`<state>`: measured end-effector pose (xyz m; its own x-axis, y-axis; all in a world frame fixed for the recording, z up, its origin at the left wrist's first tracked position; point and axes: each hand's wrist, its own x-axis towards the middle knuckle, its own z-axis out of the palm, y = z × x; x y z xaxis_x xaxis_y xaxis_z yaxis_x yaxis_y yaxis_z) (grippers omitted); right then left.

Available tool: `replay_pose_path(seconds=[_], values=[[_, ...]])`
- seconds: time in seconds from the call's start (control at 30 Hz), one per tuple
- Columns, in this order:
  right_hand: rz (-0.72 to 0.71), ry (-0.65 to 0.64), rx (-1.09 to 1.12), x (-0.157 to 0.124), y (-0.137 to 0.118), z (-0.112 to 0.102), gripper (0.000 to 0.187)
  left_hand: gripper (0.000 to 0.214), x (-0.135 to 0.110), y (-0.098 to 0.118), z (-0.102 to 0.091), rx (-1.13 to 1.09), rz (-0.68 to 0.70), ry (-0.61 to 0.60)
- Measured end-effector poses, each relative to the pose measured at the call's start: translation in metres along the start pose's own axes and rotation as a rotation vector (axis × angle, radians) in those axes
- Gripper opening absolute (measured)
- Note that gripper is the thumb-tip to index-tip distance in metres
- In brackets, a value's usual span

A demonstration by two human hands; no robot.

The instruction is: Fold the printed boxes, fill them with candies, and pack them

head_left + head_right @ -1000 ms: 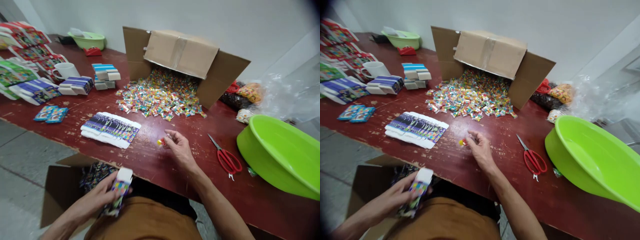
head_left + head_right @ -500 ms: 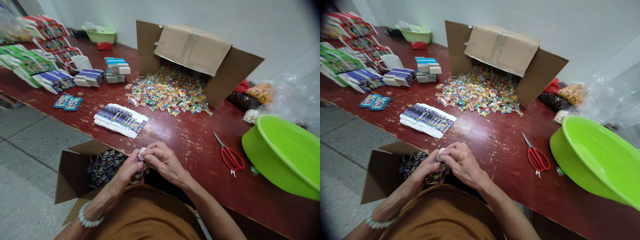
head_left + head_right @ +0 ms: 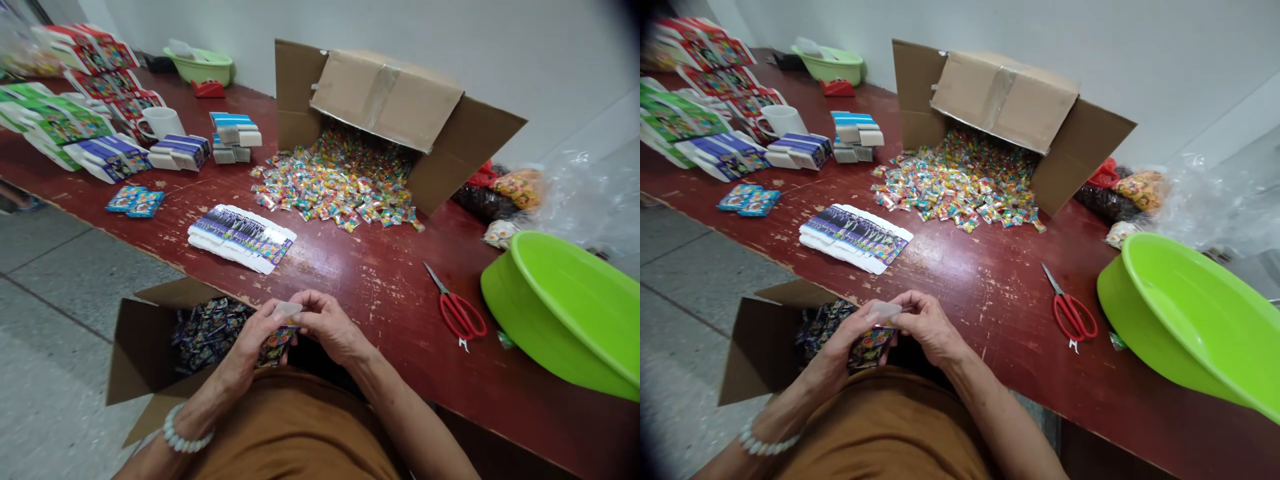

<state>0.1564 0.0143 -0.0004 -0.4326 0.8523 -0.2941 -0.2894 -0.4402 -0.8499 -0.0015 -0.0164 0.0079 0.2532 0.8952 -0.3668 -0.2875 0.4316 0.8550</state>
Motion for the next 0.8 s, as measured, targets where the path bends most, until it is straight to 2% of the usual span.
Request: replay_pose_path(seconds=[0.17,0.37,0.43,0.53,0.6,0.73,0.8], values=[[0.066,-0.054,0.159,-0.001,-0.003,-0.007,0.047,0.040,-0.001,0.004,0.000,-0.210,-0.101,-0.008],[0.076,-0.069,0.122,0.001,-0.005,-0.007,0.040,0.054,-0.001,0.002,0.000,-0.238,-0.112,-0.055],[0.024,-0.045,0.076,0.000,-0.004,-0.004,0.038,0.054,-0.002,0.001,0.001,-0.217,-0.080,-0.047],[-0.172,0.024,-0.064,-0.002,-0.002,0.001,0.030,0.044,-0.003,0.000,0.000,-0.188,-0.035,-0.082],[-0.233,0.021,-0.113,-0.004,-0.002,0.002,0.029,0.036,-0.003,0.001,0.000,-0.186,-0.038,-0.105],[-0.096,-0.054,-0.008,-0.007,-0.001,-0.004,0.034,0.032,-0.001,0.002,0.002,-0.195,-0.036,-0.075],[-0.088,-0.049,0.005,-0.008,0.000,-0.005,0.038,0.034,0.000,0.000,0.003,-0.201,-0.040,-0.060]])
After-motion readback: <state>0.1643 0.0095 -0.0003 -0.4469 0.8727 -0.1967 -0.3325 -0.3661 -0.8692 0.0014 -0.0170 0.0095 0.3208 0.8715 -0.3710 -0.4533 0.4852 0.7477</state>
